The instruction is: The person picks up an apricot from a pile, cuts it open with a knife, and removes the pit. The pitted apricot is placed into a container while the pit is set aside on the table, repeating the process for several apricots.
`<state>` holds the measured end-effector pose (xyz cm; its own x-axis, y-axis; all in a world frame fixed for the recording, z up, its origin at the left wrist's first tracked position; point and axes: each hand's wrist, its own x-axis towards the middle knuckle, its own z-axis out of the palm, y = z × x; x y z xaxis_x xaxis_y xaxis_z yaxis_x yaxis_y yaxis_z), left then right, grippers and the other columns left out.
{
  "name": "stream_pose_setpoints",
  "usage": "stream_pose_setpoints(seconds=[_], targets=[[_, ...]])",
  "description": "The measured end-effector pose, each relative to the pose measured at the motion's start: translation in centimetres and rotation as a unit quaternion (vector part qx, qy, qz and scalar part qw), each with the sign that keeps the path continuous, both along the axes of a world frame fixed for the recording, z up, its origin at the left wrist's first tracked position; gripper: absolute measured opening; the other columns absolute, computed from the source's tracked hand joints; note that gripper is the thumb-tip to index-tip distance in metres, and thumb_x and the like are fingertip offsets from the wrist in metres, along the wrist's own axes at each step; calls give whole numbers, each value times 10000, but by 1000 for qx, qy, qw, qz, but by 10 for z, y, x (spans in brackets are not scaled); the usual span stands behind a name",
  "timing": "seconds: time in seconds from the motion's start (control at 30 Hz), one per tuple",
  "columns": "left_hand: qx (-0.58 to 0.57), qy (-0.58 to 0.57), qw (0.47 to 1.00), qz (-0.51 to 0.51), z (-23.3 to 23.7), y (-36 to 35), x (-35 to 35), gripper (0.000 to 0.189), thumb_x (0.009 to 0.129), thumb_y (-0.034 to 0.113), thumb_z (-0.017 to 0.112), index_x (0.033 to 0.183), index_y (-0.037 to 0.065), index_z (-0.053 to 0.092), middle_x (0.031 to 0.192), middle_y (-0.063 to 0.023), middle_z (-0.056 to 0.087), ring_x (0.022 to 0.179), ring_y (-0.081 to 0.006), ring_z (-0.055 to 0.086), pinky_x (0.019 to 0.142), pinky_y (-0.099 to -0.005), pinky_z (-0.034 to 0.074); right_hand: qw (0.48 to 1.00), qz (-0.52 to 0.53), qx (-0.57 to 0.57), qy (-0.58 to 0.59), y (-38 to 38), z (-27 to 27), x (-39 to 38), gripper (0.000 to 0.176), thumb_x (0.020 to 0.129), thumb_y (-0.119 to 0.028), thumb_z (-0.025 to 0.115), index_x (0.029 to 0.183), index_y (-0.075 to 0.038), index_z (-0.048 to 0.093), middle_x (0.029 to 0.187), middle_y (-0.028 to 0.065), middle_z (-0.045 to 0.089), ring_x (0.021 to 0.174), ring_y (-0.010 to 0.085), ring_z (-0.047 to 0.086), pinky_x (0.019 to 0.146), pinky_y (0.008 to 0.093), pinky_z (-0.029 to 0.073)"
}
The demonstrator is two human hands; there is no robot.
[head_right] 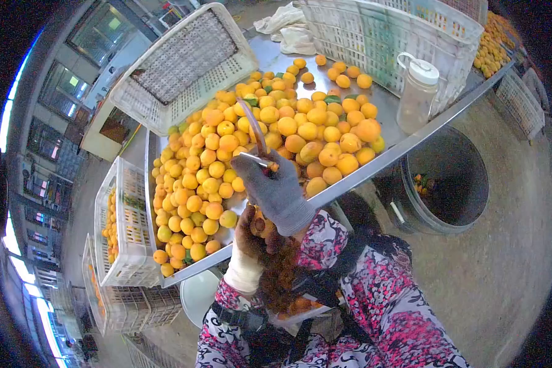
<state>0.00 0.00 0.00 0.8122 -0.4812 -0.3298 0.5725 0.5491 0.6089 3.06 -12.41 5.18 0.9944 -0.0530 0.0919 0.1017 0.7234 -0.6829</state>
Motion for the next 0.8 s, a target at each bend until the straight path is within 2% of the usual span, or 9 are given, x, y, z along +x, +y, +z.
stream_pose_setpoints(seconds=[0.1,0.2,0.27,0.3,0.37,0.47,0.57,0.7,0.8], targets=[[-67,-4,997,-27,-6,-12,0,431,902,501,386,952,99,533,562,-36,502,410,-164,453,403,-267,377,996,-37,-80,18,-3,3,-5,192,822,-163,678,952,-46,599,714,-58,559,604,3,486,499,161,386],[26,-8,997,66,-10,-8,-4,322,935,325,403,1102,69,503,862,-26,577,733,-110,543,630,-219,437,991,-95,-96,-10,4,4,-10,175,818,-157,682,925,-49,596,696,-61,550,599,1,481,497,165,381],[-246,-67,964,-79,-31,5,0,340,922,328,423,1124,64,499,900,-20,575,814,-122,551,675,-244,448,992,-77,-103,-6,4,2,-10,162,809,-130,688,918,-51,597,698,-61,552,597,3,484,489,170,380],[-245,-67,964,-79,-17,-2,-4,340,922,328,423,1124,64,499,900,-20,575,814,-122,551,675,-244,448,992,-77,-102,-6,6,0,-9,162,809,-130,688,918,-51,597,698,-61,552,597,3,484,489,170,380],[80,43,987,130,23,-21,-14,333,910,346,439,1078,66,504,858,-19,570,716,-127,540,622,-281,451,987,-123,-101,0,12,-3,-6,142,836,-188,661,866,-73,584,658,-57,532,534,26,478,440,192,364],[5,88,995,44,15,-2,-16,316,906,361,443,1031,76,494,831,-26,568,619,-146,511,550,-311,443,988,-66,48,131,7,2,4,320,930,-309,498,672,-128,442,510,-37,361,389,88,342,369,249,278],[-119,113,984,-63,6,9,-7,290,906,368,435,971,92,496,759,-27,543,528,-149,466,479,-301,403,990,-4,116,78,-2,-3,10,427,931,-417,458,614,-158,338,478,-36,254,349,109,257,350,270,223],[-137,103,985,-35,13,3,-13,324,899,404,438,952,93,513,746,-24,533,504,-130,455,467,-279,373,987,2,118,107,10,-11,12,406,936,-407,452,629,-161,355,471,-37,246,338,104,221,342,268,201],[112,121,982,93,46,-12,-11,339,900,418,438,964,95,520,735,-16,519,486,-116,416,464,-264,355,994,-44,45,93,11,-3,8,367,883,-361,573,622,-136,446,473,-30,391,355,87,346,345,250,258]])
